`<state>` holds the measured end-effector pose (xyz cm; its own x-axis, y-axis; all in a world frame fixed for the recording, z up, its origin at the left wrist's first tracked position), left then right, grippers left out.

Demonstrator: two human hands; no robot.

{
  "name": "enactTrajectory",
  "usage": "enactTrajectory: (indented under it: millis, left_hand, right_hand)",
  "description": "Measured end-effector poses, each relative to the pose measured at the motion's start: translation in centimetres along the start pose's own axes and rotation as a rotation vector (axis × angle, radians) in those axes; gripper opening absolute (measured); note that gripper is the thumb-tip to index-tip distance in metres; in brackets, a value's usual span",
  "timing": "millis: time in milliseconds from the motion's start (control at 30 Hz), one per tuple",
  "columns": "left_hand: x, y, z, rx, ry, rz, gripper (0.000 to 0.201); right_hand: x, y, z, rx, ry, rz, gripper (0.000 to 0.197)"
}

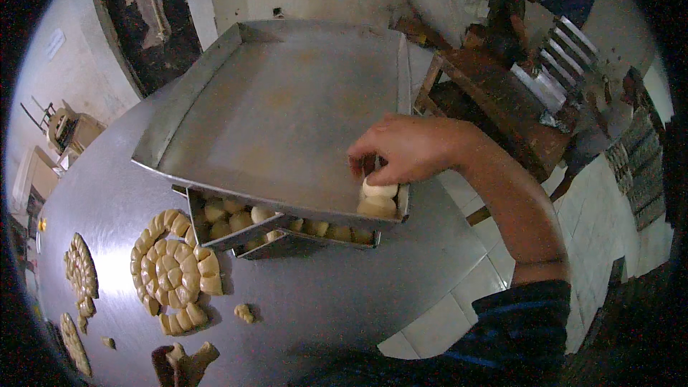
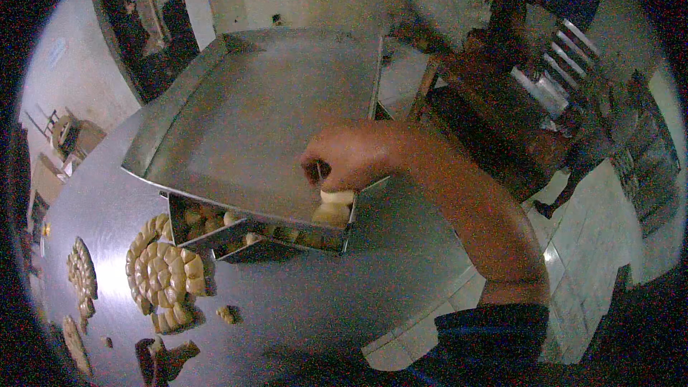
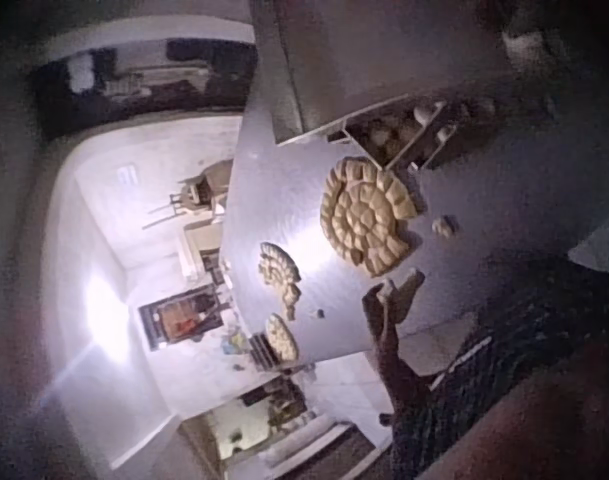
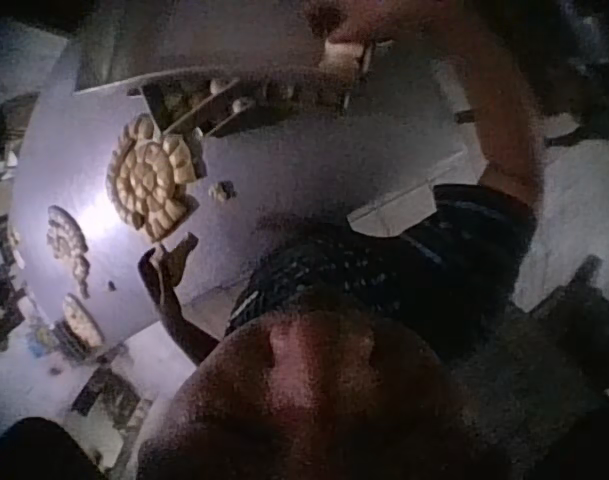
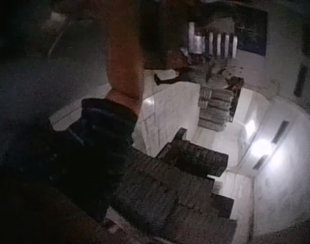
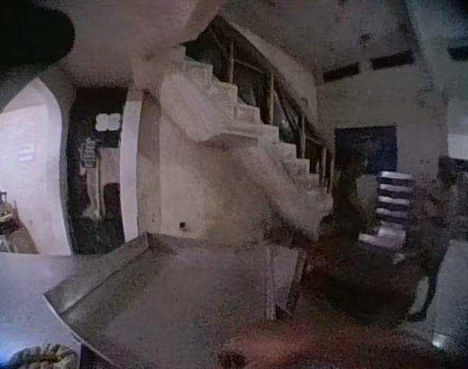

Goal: The person shapes small pieces of dough into round balls by hand and places them into metal baking trays. They repeatedly pick up dough from a large mass on the table, roll it, and arrange the formed balls in rows within the trays.

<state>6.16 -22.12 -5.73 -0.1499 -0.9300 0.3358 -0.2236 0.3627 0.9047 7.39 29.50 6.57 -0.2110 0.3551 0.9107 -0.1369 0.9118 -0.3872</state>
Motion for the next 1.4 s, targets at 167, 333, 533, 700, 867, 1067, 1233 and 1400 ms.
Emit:
enactTrajectory:
  millis: [167,333,533,700,867,1067,1233,1400]
  left_hand:
    - [-0.2,-0.2,-1.2,-0.165,0.004,-0.121,0.059]
    - [-5.1,2.4,-1.4,-0.358,-0.555,-0.406,0.056]
    - [-4.5,-0.4,1.9,-0.426,-0.379,-0.188,0.032]
    - [0.9,-6.7,2.5,-0.267,-0.196,-0.392,0.032]
    - [4.8,-11.9,4.0,-0.092,-0.035,-0.495,0.044]
    - [11.1,-17.8,6.0,-0.138,0.083,-0.176,0.022]
    - [12.4,-17.3,5.6,-0.195,-0.075,-0.365,0.038]
    - [10.2,-14.4,5.6,-0.213,-0.318,0.083,0.047]
  right_hand:
    - [0.9,-6.2,-2.0,-0.071,0.455,-0.048,0.034]
    - [-12.9,-16.2,-0.3,0.251,0.701,0.462,0.034]
    - [-25.5,-18.3,-0.3,-0.160,0.122,0.965,0.027]
    - [-29.1,-18.2,-4.6,-0.412,0.306,0.796,0.020]
    - [-35.8,-13.6,-5.3,-0.271,0.606,0.023,0.019]
    - [-36.2,-15.6,1.2,-0.498,0.770,-0.018,0.025]
    - [-37.5,-11.7,-4.5,-0.632,0.702,-0.330,0.034]
    - [-36.0,-13.7,1.1,-0.452,0.917,-0.040,0.017]
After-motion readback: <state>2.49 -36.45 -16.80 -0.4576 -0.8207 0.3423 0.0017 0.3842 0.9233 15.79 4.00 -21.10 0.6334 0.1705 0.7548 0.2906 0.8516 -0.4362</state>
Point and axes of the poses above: each hand's wrist, its own z-axis towards the middle knuckle, its own x-axis out of the back of the hand, y = z × x, the point moved 1 cm from there along z, towards the middle knuckle, and after that the axes turned 3 degrees about y, right-handed, at the moved point
